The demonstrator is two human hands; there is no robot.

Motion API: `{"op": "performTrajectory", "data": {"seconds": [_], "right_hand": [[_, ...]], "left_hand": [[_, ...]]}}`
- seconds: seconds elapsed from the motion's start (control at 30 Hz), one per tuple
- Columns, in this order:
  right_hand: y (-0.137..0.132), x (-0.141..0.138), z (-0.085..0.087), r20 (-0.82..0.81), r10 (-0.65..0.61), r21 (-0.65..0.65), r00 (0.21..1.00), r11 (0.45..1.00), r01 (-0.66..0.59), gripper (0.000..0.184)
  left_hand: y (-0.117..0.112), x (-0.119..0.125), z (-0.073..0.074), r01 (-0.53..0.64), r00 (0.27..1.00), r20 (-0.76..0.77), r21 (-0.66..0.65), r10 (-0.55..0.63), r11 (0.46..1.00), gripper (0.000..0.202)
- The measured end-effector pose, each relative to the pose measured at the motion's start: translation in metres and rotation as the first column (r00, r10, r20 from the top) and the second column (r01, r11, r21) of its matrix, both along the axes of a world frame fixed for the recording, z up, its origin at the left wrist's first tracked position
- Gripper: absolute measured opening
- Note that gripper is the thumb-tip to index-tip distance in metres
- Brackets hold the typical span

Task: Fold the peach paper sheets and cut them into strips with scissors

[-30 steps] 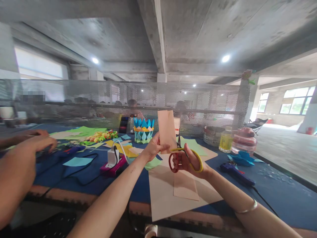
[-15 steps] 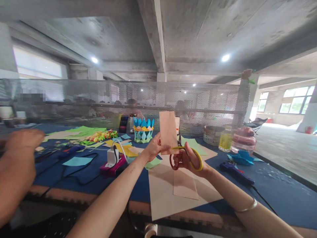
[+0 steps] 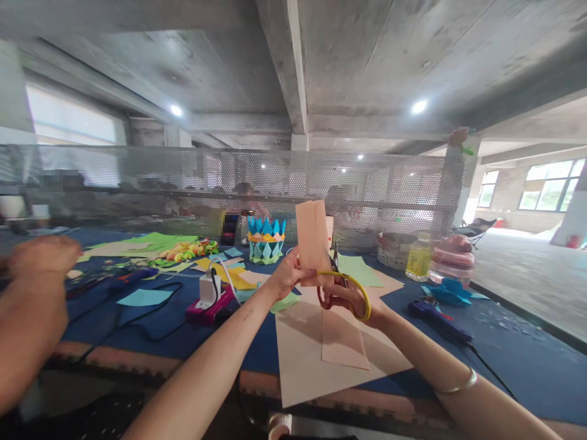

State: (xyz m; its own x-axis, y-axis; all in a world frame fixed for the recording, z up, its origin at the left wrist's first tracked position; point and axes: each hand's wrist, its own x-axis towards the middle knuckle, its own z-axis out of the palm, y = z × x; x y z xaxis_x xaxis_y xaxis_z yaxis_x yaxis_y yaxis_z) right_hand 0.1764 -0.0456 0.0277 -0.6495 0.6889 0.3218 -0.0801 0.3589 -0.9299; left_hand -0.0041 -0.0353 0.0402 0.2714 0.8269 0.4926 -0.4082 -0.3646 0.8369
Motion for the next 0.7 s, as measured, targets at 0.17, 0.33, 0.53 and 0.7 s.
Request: {"op": "performTrajectory", "data": {"seconds": [0.17,0.33,0.53,0.7], "right_hand": [[0.004,0.000,-0.004,0.024,-0.014,0.008,1.000,1.000,0.014,0.030],[0.006,0.003,-0.007,0.067,-0.013,0.004,0.998,1.000,0.012,0.018],[-0.001,0.001,-0.007,0.166,0.056,0.005,0.985,0.998,-0.057,0.030],[-0.012,-0.001,0.003,0.157,0.150,-0.042,0.976,0.989,-0.145,0.055]], "left_hand": [[-0.002,0.000,0.003,0.014,1.000,0.001,-0.049,-0.014,0.999,0.058],[0.002,-0.007,0.002,0.062,0.992,0.121,-0.163,-0.043,0.985,0.053],[0.011,-0.012,-0.004,0.010,0.981,0.188,-0.249,0.038,0.968,0.037],[0.015,-0.011,-0.003,-0.043,0.961,0.255,-0.250,0.109,0.967,0.033]]}}
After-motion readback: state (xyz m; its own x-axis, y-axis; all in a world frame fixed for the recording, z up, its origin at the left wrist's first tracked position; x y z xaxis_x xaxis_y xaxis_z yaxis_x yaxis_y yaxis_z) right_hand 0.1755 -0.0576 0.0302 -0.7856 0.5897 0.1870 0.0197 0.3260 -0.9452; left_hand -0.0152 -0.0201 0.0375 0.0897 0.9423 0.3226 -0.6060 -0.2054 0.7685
